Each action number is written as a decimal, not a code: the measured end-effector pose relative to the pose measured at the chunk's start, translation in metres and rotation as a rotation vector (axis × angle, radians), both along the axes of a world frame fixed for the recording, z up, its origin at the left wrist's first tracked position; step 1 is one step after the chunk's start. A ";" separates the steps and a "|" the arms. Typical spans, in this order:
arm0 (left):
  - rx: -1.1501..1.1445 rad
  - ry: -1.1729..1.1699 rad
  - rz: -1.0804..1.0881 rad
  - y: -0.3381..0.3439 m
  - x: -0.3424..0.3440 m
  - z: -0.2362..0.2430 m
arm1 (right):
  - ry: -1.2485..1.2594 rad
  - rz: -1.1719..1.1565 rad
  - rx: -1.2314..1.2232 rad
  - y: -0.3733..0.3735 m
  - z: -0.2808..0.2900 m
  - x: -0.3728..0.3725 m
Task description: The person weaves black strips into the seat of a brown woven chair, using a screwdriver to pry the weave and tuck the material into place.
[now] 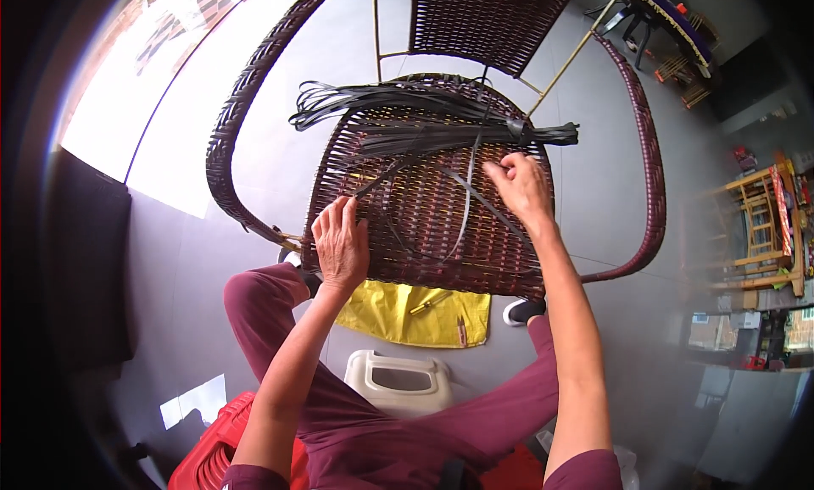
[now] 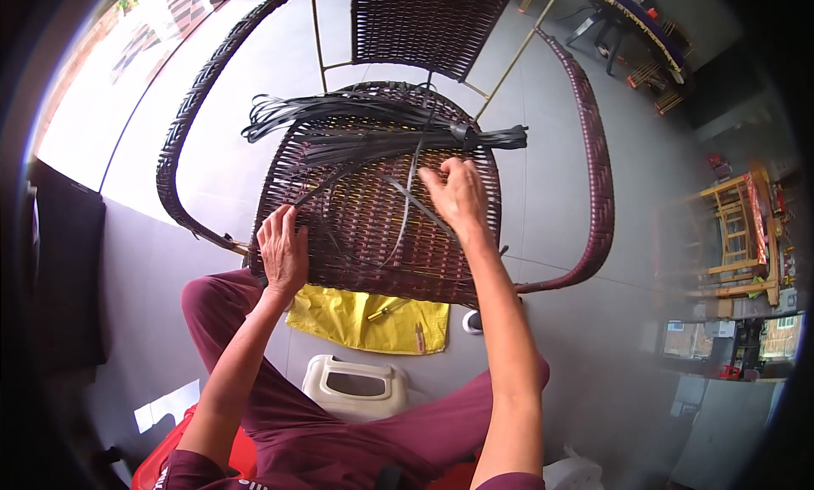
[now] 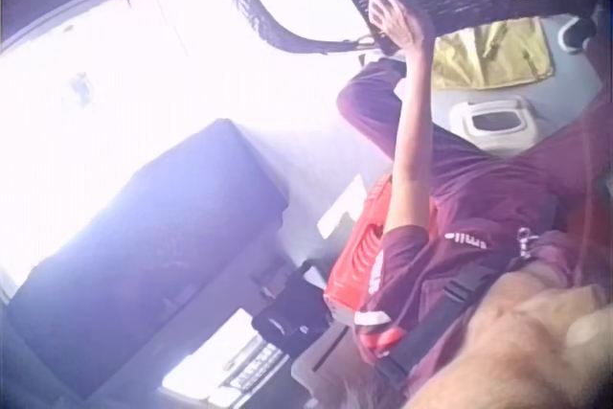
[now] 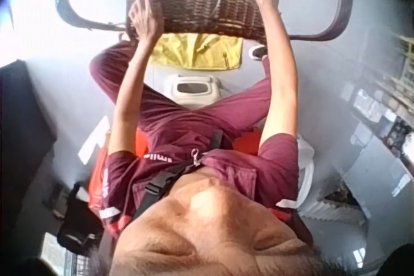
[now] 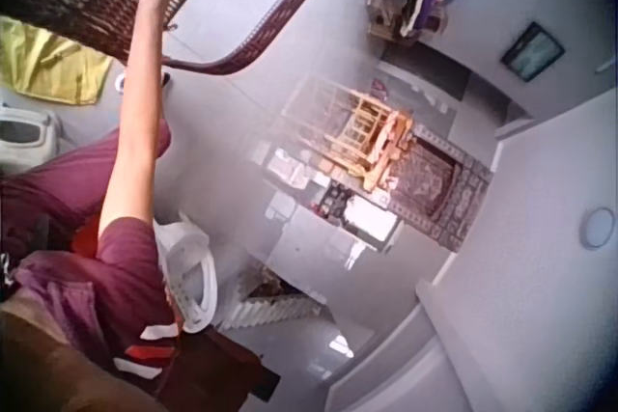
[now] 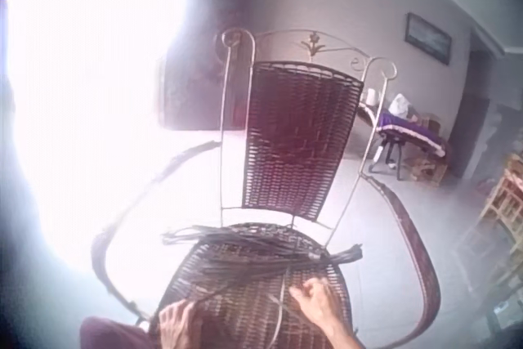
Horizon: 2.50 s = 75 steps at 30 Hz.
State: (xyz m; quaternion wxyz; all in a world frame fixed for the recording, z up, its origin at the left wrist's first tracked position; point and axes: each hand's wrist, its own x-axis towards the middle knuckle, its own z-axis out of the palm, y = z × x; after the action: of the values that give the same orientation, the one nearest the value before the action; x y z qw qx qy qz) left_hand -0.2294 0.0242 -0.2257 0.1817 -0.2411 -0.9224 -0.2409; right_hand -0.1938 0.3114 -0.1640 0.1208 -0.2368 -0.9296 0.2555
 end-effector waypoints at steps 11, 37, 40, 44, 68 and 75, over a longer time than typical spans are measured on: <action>0.280 -0.045 -0.018 -0.002 0.003 0.003 | 0.197 -0.046 -0.392 -0.049 -0.020 0.024; -0.367 0.108 -0.524 0.226 -0.098 0.019 | -0.492 0.103 -0.619 -0.217 -0.113 0.309; -0.463 -0.049 -0.513 0.220 -0.086 0.034 | -0.415 0.092 -0.616 -0.217 -0.116 0.308; -0.298 0.215 -0.548 0.192 -0.068 0.054 | -0.477 0.122 -0.586 -0.219 -0.123 0.307; 0.700 0.288 0.228 -0.386 -0.017 0.315 | -0.500 0.249 -0.520 -0.227 -0.135 0.300; 0.422 0.053 0.330 -0.431 -0.037 0.107 | -0.574 0.222 -0.542 -0.227 -0.123 0.299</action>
State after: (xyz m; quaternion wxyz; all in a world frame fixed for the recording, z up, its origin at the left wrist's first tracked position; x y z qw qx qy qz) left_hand -0.2664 -0.4070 -0.1185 0.2890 -0.0503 -0.8735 -0.3885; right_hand 0.1052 0.0842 -0.2866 -0.2387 -0.2198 -0.8445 0.4261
